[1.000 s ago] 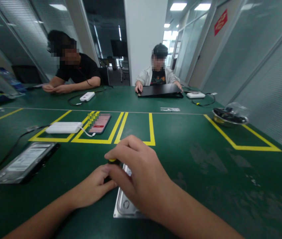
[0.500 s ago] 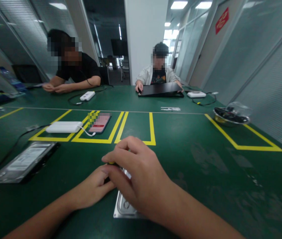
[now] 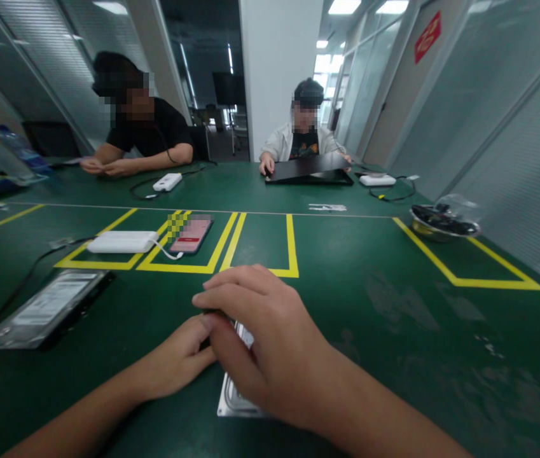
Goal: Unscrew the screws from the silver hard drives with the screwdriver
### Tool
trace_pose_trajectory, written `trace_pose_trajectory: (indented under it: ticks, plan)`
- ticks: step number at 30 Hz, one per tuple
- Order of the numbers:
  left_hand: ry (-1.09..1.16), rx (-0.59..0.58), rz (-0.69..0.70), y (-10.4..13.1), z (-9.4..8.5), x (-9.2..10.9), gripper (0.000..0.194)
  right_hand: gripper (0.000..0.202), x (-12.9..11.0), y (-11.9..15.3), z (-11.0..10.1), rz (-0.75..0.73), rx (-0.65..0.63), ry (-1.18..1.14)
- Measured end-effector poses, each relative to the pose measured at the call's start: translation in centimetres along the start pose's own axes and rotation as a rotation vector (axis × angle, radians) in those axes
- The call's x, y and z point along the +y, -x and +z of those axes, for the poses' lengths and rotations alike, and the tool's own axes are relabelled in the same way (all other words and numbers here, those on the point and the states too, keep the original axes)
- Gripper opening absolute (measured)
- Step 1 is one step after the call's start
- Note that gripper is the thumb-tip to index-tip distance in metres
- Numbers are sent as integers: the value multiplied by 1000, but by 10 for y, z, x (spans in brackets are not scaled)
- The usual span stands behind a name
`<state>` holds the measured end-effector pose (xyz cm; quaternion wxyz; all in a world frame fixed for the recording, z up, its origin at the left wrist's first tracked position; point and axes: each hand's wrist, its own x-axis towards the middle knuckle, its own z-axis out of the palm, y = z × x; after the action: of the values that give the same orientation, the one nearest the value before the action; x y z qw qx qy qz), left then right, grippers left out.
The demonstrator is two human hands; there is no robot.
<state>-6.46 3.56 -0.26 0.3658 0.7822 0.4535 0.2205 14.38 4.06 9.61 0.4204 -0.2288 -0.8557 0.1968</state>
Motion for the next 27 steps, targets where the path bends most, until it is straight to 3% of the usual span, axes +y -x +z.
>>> trace_pose_trajectory:
  ticks: [10, 15, 22, 27]
  plan:
    - [-45, 21, 21, 0, -2, 1, 16, 14, 0, -3, -1, 53, -10, -6]
    - [-29, 0, 17, 0, -1, 1, 14, 30, 1, 0, 2, -29, -6, -46]
    - [-59, 16, 23, 0, -2, 3, 16, 19, 3, -1, 3, 2, 19, -44]
    - [-37, 9, 33, 0, -2, 2, 14, 30, 2, -1, 3, -24, 2, -41]
